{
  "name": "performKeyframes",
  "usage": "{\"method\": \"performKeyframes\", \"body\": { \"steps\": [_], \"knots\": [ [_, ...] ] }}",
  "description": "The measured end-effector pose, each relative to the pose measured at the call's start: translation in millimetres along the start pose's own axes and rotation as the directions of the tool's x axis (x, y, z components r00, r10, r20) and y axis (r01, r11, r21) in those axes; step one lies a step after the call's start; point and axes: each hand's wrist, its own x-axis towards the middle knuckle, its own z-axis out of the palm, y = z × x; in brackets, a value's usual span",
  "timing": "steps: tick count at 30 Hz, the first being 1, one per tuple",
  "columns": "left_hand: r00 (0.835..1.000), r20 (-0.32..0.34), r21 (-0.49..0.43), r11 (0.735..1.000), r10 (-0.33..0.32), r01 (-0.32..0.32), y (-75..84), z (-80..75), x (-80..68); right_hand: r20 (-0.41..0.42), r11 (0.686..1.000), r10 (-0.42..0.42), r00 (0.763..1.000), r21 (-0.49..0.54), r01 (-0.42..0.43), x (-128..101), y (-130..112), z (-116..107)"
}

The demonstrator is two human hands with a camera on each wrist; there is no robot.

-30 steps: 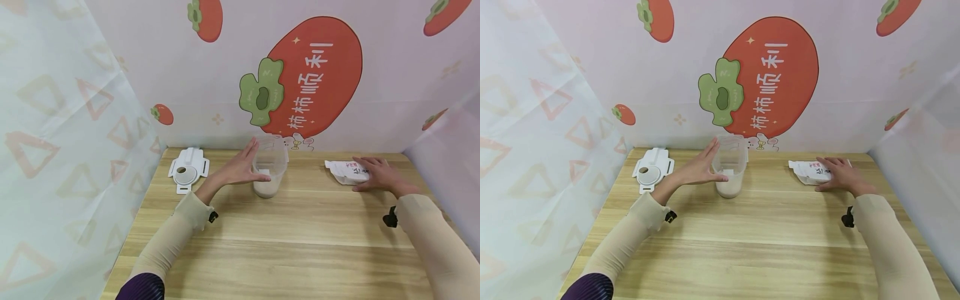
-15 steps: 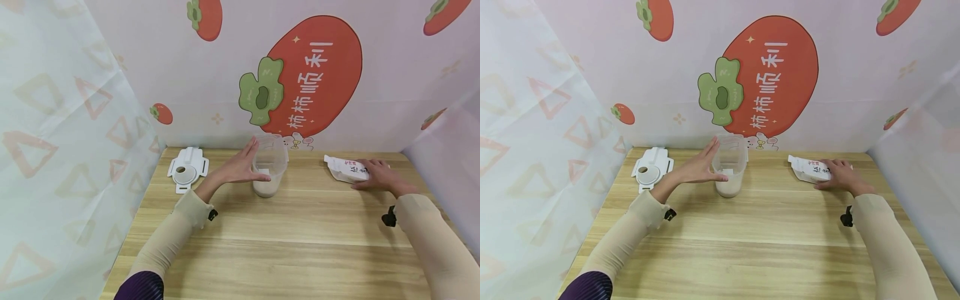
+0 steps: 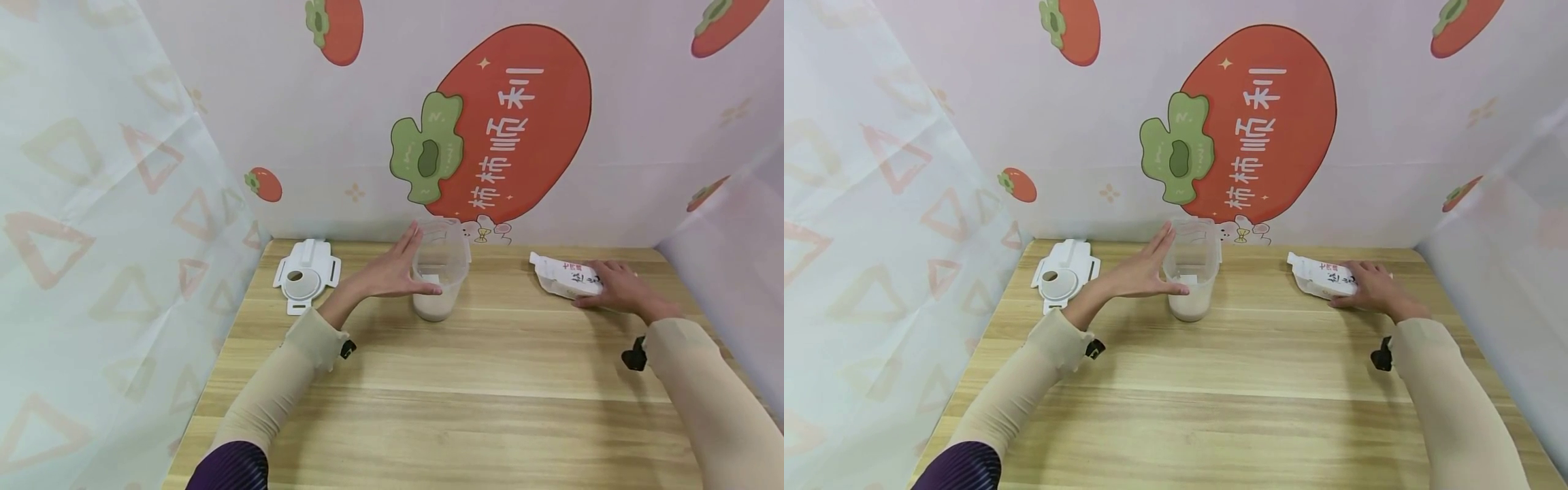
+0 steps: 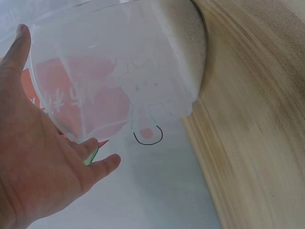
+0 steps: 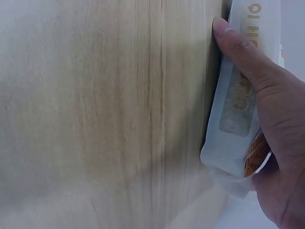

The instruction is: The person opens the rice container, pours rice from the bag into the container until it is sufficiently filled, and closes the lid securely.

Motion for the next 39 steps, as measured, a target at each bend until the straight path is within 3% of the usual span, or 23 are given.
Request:
{"method": "performKeyframes", "body": {
  "steps": [17, 26, 39],
  "knots": [
    [1.0, -0.004, -0.052, 0.999, 0.009, -0.01, -3.9, 1.6, 0.4, -0.172, 0.994, -0.111, 0.979, -0.021, 0.109, -2, 10, 8],
    [1.0, 0.003, -0.051, 0.999, -0.005, 0.006, -2.5, -0.2, -1.4, -0.188, 0.989, -0.147, 0.971, -0.039, 0.142, -1, 9, 6],
    [0.999, 0.003, -0.05, 0.998, -0.035, 0.035, 0.5, 1.2, -1.8, -0.199, 0.993, -0.098, 0.975, 0.047, 0.11, -1, 3, -2]
  ]
}}
